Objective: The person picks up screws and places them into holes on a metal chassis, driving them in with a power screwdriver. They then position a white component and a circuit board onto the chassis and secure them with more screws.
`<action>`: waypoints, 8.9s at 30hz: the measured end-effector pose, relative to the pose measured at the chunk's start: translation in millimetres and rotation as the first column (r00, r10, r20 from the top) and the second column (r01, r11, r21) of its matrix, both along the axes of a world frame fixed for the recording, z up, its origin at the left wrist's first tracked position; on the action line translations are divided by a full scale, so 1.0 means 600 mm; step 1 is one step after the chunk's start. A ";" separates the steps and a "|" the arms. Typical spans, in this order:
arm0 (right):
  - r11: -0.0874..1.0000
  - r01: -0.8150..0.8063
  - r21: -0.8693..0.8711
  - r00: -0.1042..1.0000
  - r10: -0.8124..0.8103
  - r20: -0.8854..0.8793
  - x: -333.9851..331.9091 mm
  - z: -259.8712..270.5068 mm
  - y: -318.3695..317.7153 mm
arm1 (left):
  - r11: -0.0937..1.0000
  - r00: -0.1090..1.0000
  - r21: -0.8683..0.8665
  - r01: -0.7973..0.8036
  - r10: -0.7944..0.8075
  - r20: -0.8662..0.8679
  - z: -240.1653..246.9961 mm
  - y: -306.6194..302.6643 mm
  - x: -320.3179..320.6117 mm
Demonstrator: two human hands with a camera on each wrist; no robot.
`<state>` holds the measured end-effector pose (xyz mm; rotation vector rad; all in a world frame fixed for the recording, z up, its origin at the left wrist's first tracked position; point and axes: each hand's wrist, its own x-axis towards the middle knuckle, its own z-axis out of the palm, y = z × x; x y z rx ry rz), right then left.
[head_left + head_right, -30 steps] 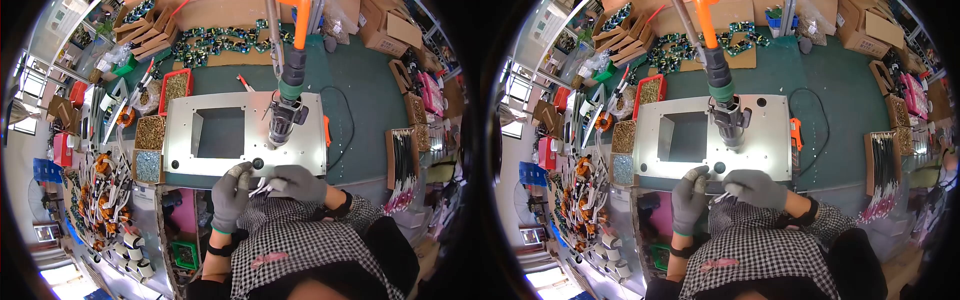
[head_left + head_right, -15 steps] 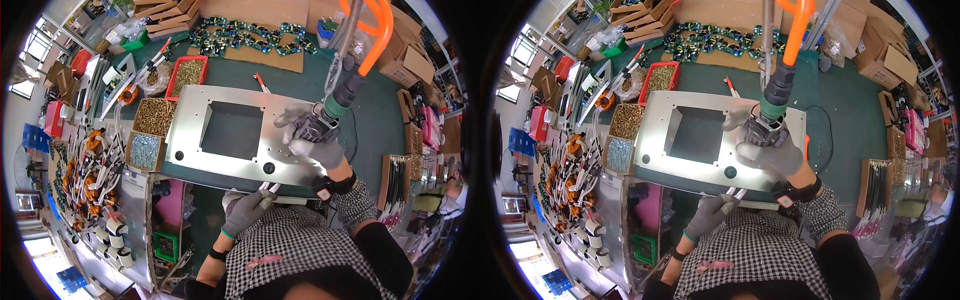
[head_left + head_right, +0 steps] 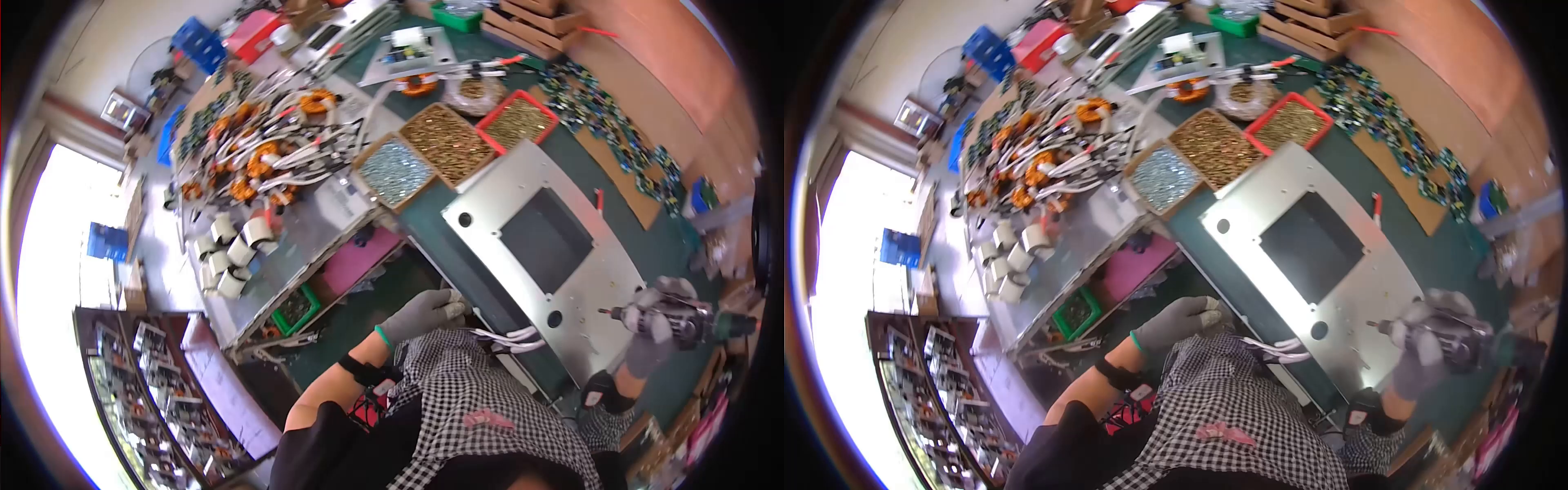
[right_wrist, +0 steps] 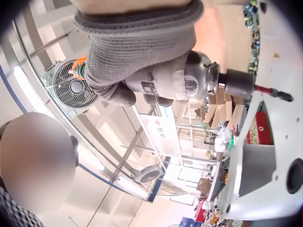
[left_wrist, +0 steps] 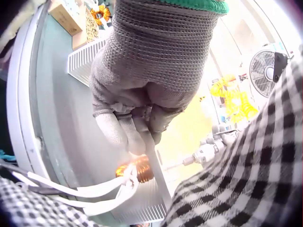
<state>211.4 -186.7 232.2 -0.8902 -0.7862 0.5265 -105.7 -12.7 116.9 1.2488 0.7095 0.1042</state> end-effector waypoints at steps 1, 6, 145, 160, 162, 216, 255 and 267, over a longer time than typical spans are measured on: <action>0.999 0.032 -0.041 0.999 -0.031 0.029 0.015 0.007 -0.002 | 0.988 0.987 -0.038 -0.148 0.145 -0.064 0.012 0.010 -0.034; 0.968 -0.228 -0.106 0.973 0.229 -0.002 0.082 -0.007 -0.004 | 0.624 0.582 0.116 -0.773 0.769 -0.263 -0.010 0.094 -0.267; 0.858 0.503 0.106 0.802 -0.509 0.313 0.037 0.065 0.059 | 0.645 0.704 0.403 0.649 -0.710 0.003 0.124 0.103 0.445; 0.802 0.585 -0.120 0.810 -0.568 0.145 0.061 -0.032 0.056 | 0.151 0.462 0.769 0.621 -0.863 -0.204 0.073 0.087 0.447; 0.808 0.571 -0.146 0.818 -0.547 0.178 0.063 -0.040 0.062 | 0.173 0.475 0.776 0.607 -0.862 -0.179 0.069 0.089 0.443; 0.894 0.437 0.099 0.870 -0.448 0.203 -0.103 0.082 0.094 | 0.678 0.719 -0.242 0.694 -0.629 0.295 0.103 0.106 0.349; 0.815 0.549 -0.187 0.831 -0.507 0.231 -0.126 -0.061 0.071 | 0.181 0.489 0.731 0.658 -0.841 -0.232 0.111 0.084 0.436; 0.874 0.470 -0.124 0.883 -0.464 0.073 -0.134 -0.010 0.082 | 0.385 0.455 0.598 0.704 -0.890 0.037 0.099 0.147 0.458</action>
